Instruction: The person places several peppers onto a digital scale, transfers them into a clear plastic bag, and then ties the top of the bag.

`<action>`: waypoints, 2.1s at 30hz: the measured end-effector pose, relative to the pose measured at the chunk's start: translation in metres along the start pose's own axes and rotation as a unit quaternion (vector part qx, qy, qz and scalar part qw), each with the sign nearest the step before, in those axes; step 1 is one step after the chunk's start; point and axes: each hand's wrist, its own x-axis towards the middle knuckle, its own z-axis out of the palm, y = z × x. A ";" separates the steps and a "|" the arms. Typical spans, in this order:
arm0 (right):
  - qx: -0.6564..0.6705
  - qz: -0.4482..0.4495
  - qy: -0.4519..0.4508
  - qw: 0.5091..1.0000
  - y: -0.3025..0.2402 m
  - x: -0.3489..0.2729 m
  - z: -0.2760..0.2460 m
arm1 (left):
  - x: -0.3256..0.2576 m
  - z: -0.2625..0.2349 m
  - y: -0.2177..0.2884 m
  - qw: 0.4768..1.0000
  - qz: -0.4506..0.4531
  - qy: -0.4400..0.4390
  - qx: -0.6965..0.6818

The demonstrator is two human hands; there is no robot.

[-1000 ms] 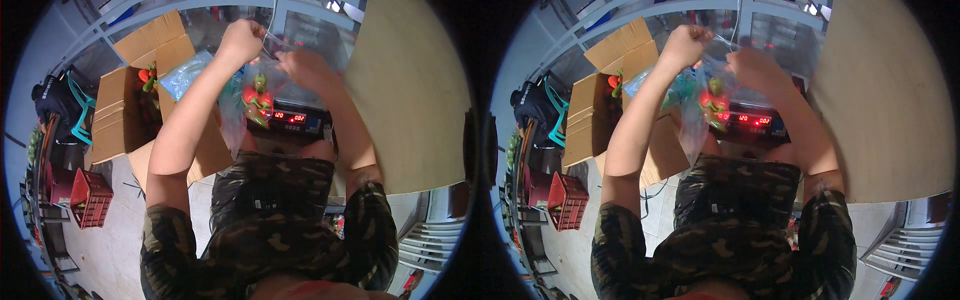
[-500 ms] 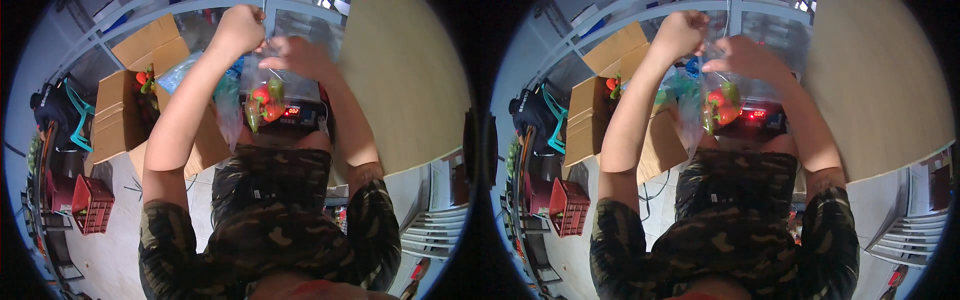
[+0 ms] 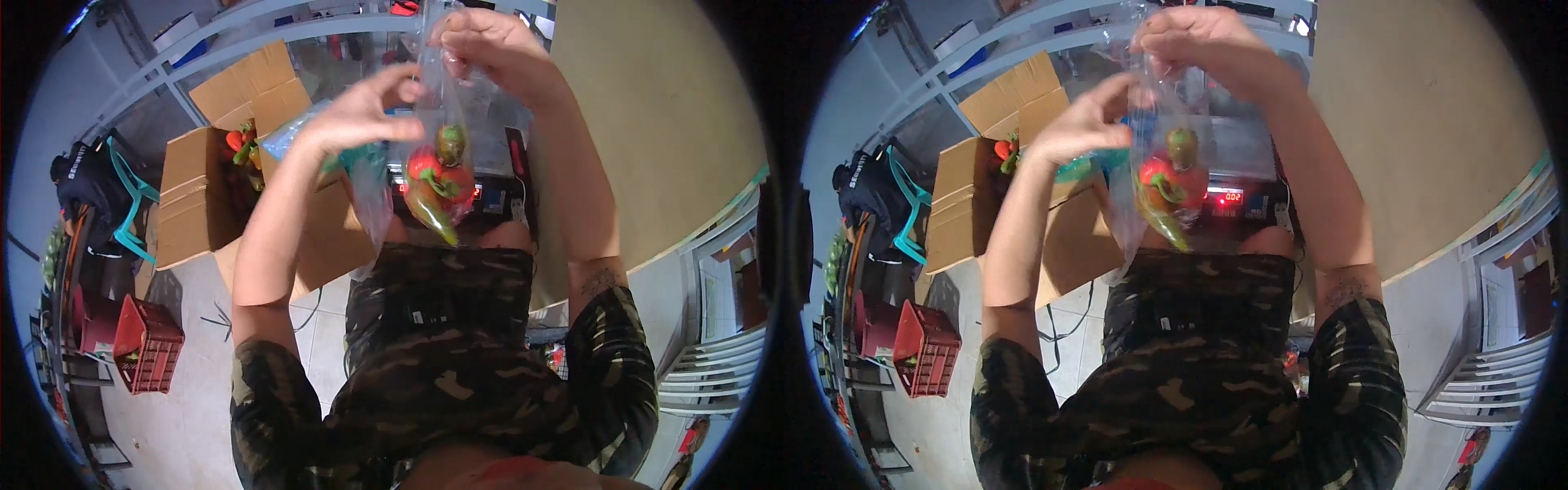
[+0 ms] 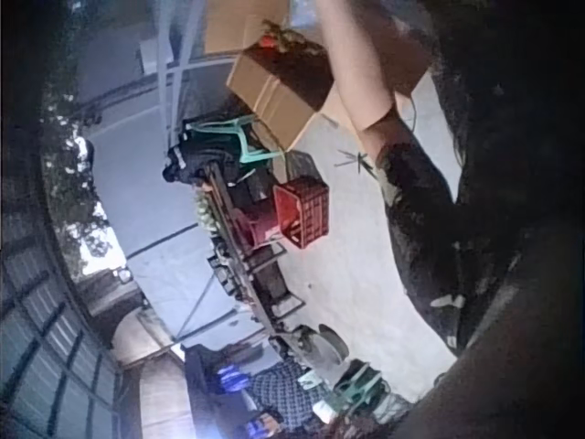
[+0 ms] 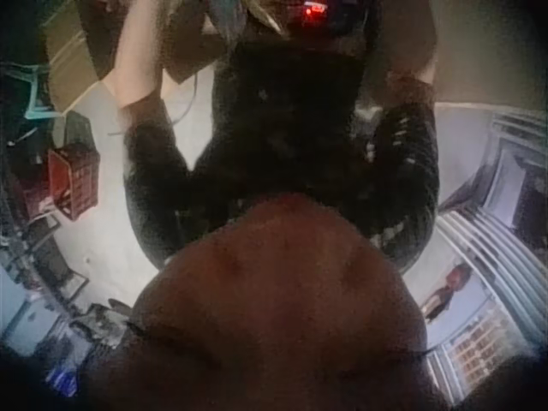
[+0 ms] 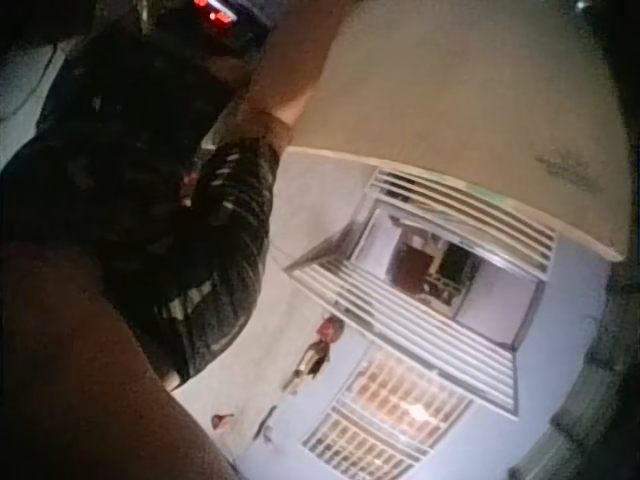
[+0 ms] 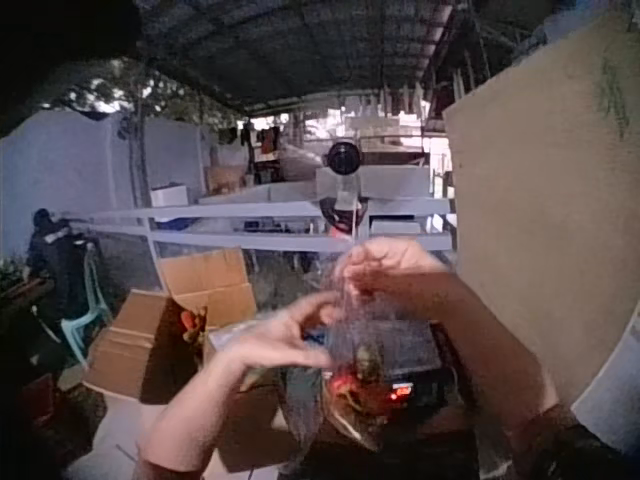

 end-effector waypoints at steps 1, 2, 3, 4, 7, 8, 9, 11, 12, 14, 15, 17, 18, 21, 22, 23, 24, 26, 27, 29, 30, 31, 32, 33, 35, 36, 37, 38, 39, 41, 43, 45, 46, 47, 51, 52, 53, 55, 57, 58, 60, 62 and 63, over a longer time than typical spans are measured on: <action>-0.021 -0.024 -0.005 0.999 0.004 0.003 0.004 | 0.004 0.009 -0.007 0.999 0.003 -0.022 -0.031; -0.042 -0.048 -0.010 0.998 0.006 0.006 0.007 | 0.009 0.018 -0.011 0.997 0.006 -0.044 -0.062; -0.071 -0.045 -0.009 0.996 0.003 0.007 0.009 | 0.012 0.027 -0.001 0.996 0.055 -0.051 -0.050; -0.066 -0.028 -0.011 0.997 -0.003 0.007 0.012 | 0.013 0.032 0.009 0.994 0.033 -0.062 -0.088; -0.039 -0.008 -0.005 0.999 -0.010 0.010 0.020 | 0.014 0.047 0.023 0.982 0.015 -0.028 -0.186; -0.023 -0.022 0.004 0.999 -0.005 0.014 0.018 | 0.016 0.045 0.020 0.984 -0.004 -0.027 -0.177; -0.008 -0.034 0.018 0.999 0.001 0.017 0.015 | 0.021 0.044 0.015 0.984 -0.024 -0.029 -0.172; 0.040 -0.062 -0.008 0.997 0.014 0.019 -0.006 | 0.021 0.040 0.016 0.993 -0.037 -0.038 -0.101; 0.064 -0.076 -0.021 0.995 0.016 0.017 -0.013 | 0.017 0.038 0.020 0.992 -0.038 -0.038 -0.112; 0.033 -0.064 0.021 0.997 0.018 0.006 -0.024 | 0.008 0.036 0.026 0.990 -0.040 -0.038 -0.133; 0.018 -0.059 0.042 0.997 0.019 0.002 -0.026 | 0.004 0.033 0.025 0.988 -0.037 -0.030 -0.147; 0.031 -0.039 0.085 0.995 0.026 -0.005 -0.028 | -0.004 0.028 0.019 0.984 -0.032 -0.014 -0.175; 0.037 -0.029 0.107 0.993 0.030 -0.008 -0.029 | -0.008 0.027 0.019 0.985 -0.038 -0.004 -0.167; 0.096 0.006 0.063 0.993 0.042 -0.017 -0.036 | -0.016 0.026 0.013 0.987 -0.041 0.031 -0.153; 0.087 0.020 0.095 0.991 0.045 -0.017 -0.034 | -0.016 0.025 0.008 0.992 -0.036 0.047 -0.112; 0.078 0.034 0.128 0.988 0.049 -0.019 -0.030 | -0.015 0.022 0.005 0.995 -0.029 0.063 -0.071; 0.069 0.050 0.163 0.983 0.051 -0.022 -0.025 | -0.012 0.019 -0.001 0.996 -0.024 0.076 -0.032; -0.166 -0.040 0.262 0.950 0.055 -0.027 -0.003 | -0.013 0.007 -0.012 0.989 -0.033 0.144 0.011; -0.281 -0.086 0.306 0.906 0.055 -0.032 0.009 | -0.014 0.002 -0.013 0.983 -0.047 0.179 -0.017; -0.398 -0.134 0.236 0.876 0.043 -0.057 0.034 | -0.014 -0.002 -0.004 0.965 -0.084 0.238 -0.076; -0.453 -0.157 0.200 0.855 0.038 -0.068 0.044 | -0.014 -0.001 0.004 0.958 -0.112 0.255 -0.071; -0.512 -0.156 0.159 0.829 0.038 -0.071 0.057 | -0.013 0.002 0.010 0.950 -0.142 0.269 -0.066; -0.568 -0.154 0.118 0.800 0.041 -0.069 0.074 | -0.011 0.006 0.017 0.941 -0.173 0.283 -0.062; -0.620 -0.152 0.076 0.766 0.044 -0.067 0.084 | -0.009 0.015 0.027 0.933 -0.156 0.307 -0.105; -0.592 -0.171 0.129 0.777 0.060 -0.064 0.085 | -0.007 0.022 0.024 0.934 -0.169 0.302 -0.087; -0.578 -0.184 0.155 0.780 0.065 -0.061 0.082 | -0.005 0.023 0.024 0.935 -0.172 0.301 -0.077; -0.565 -0.199 0.165 0.784 0.066 -0.061 0.079 | -0.006 0.023 0.033 0.933 -0.210 0.285 -0.063; -0.532 -0.189 0.167 0.808 0.065 -0.062 0.077 | -0.005 0.023 0.029 0.944 -0.171 0.279 -0.044; -0.498 -0.179 0.168 0.832 0.063 -0.065 0.075 | -0.006 0.022 0.024 0.953 -0.132 0.273 -0.025; -0.422 -0.193 0.181 0.867 0.063 -0.068 0.071 | -0.011 0.017 0.022 0.966 -0.075 0.242 0.058; -0.234 -0.155 0.194 0.940 0.071 -0.078 0.063 | -0.020 0.014 0.034 0.965 -0.044 0.185 0.178; -0.011 -0.048 0.231 0.972 0.080 -0.090 0.063 | -0.023 0.016 0.039 0.958 0.018 0.171 0.231; 0.105 -0.019 0.218 0.970 0.080 -0.093 0.061 | -0.025 0.018 0.043 0.951 0.050 0.164 0.257; 0.219 0.009 0.203 0.954 0.078 -0.094 0.058 | -0.027 0.022 0.048 0.939 0.088 0.165 0.289; 0.528 0.092 0.082 0.840 0.063 -0.091 0.071 | -0.028 0.027 0.049 0.902 0.156 0.188 0.356; 0.573 0.113 0.018 0.811 0.063 -0.090 0.072 | -0.029 0.027 0.048 0.894 0.177 0.195 0.361; 0.614 0.133 -0.046 0.777 0.064 -0.089 0.073 | -0.029 0.027 0.048 0.886 0.198 0.202 0.366; 0.712 0.193 -0.114 0.665 0.077 -0.097 0.072 | -0.029 0.029 0.050 0.886 0.199 0.231 0.350; 0.532 0.212 -0.024 0.819 0.083 -0.105 0.069 | -0.027 0.029 0.049 0.883 0.182 0.275 0.333; 0.429 0.217 0.019 0.877 0.080 -0.105 0.073 | -0.025 0.029 0.045 0.880 0.166 0.306 0.323; 0.082 0.106 0.103 0.986 0.077 -0.105 0.083 | -0.022 0.032 0.036 0.881 0.135 0.349 0.292; -0.230 -0.061 0.135 0.962 0.083 -0.104 0.087 | -0.017 0.039 0.028 0.889 0.106 0.372 0.246; -0.246 -0.033 0.146 0.958 0.082 -0.103 0.083 | -0.016 0.043 0.031 0.898 0.102 0.365 0.222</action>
